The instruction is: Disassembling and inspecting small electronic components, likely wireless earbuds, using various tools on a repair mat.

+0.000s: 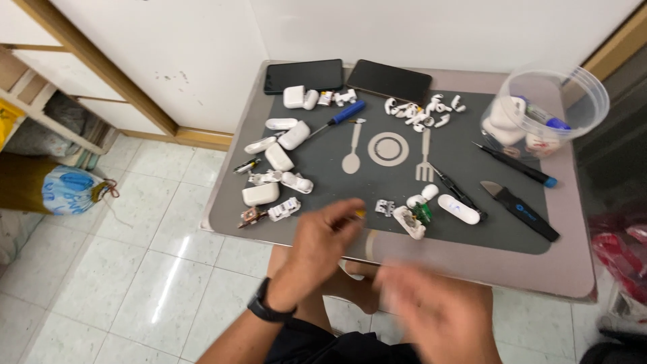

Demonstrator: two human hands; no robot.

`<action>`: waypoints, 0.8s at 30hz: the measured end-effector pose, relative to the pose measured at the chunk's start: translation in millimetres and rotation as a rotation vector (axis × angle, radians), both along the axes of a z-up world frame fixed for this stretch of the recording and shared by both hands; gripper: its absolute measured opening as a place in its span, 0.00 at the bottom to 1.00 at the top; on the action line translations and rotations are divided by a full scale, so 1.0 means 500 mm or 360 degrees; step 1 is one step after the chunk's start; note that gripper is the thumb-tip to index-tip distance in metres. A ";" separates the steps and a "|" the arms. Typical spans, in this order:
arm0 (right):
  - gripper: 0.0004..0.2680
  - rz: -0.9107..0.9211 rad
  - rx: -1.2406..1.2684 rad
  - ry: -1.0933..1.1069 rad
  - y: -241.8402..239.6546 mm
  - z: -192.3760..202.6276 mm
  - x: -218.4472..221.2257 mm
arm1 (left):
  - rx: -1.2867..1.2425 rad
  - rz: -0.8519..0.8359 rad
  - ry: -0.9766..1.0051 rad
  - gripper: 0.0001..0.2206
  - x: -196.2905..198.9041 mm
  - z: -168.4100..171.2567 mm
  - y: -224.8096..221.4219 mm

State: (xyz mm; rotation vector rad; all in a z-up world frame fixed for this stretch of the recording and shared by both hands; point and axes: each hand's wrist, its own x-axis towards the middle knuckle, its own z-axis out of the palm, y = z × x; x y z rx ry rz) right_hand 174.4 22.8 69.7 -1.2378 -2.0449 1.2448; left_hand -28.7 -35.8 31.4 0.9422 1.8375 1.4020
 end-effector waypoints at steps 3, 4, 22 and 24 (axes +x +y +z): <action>0.08 -0.0103 0.0056 0.0022 0.000 -0.011 0.050 | -0.0080 0.0030 0.0729 0.12 -0.046 -0.002 0.036; 0.08 -0.0153 0.0114 0.0047 0.001 -0.014 0.068 | -0.0150 0.0001 0.0891 0.12 -0.054 0.022 0.049; 0.14 -0.0164 0.1117 0.0235 0.099 -0.154 0.032 | 0.0196 -0.0649 0.1352 0.17 0.027 -0.024 0.117; 0.14 -0.0101 0.1338 0.0100 0.109 -0.155 0.017 | 0.0150 -0.0680 0.1388 0.15 0.030 -0.035 0.112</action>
